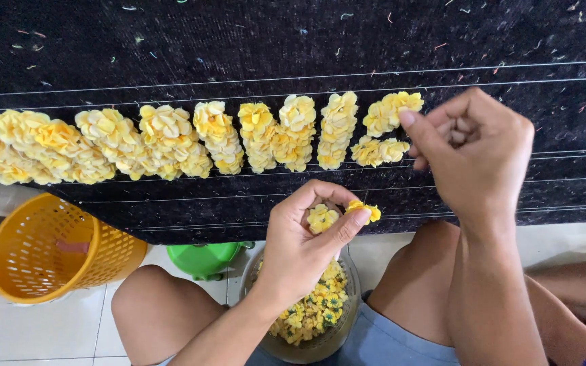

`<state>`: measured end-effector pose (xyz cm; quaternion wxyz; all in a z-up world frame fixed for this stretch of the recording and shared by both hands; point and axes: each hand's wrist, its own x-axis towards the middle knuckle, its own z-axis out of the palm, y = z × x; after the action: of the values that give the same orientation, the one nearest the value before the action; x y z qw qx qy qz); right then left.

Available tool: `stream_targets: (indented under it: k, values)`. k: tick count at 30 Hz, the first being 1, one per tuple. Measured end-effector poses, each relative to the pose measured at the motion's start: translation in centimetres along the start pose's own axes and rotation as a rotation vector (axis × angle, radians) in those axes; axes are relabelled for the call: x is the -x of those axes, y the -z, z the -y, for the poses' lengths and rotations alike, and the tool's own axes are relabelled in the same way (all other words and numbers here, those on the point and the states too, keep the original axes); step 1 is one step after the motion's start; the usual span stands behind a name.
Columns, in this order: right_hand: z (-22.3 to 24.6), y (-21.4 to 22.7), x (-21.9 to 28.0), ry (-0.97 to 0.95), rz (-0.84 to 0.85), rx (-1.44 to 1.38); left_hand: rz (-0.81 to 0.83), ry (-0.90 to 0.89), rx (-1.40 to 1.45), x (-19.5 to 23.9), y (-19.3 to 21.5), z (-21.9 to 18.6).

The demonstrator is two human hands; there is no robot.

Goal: The person picks up individual yellow flower petals from a bowl and strings them onto a horizontal wire to create a floral arrangement.

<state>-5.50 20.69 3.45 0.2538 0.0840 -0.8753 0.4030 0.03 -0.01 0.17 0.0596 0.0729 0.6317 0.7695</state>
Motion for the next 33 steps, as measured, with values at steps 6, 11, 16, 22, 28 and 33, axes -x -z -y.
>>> stream_targets:
  k: [6, 11, 16, 22, 28, 33]
  values:
    - [1.7, 0.8, 2.3, 0.365, 0.363, -0.266, 0.037, -0.112, -0.043, -0.4, 0.1, -0.3]
    - [-0.8, 1.5, 1.4, 0.086, 0.054, -0.327, 0.117, 0.131, 0.078, -0.4, 0.1, -1.1]
    - [-1.9, 0.4, 0.6, -0.009, -0.017, -0.226, 0.186, 0.064, 0.05, -0.2, 0.0, -0.9]
    - [-0.7, -0.6, -0.6, 0.023, -0.055, -0.257, 0.156, -0.112, 0.012, 0.3, -0.2, -0.6]
    - [0.2, 0.9, 1.4, -0.019, 0.019, -0.111, 0.054, -0.164, -0.109, 0.3, -0.6, -1.0]
    - [1.8, 0.6, 2.8, 0.34, 0.435, -0.342, 0.095, -0.168, 0.014, 0.5, -0.7, 0.4]
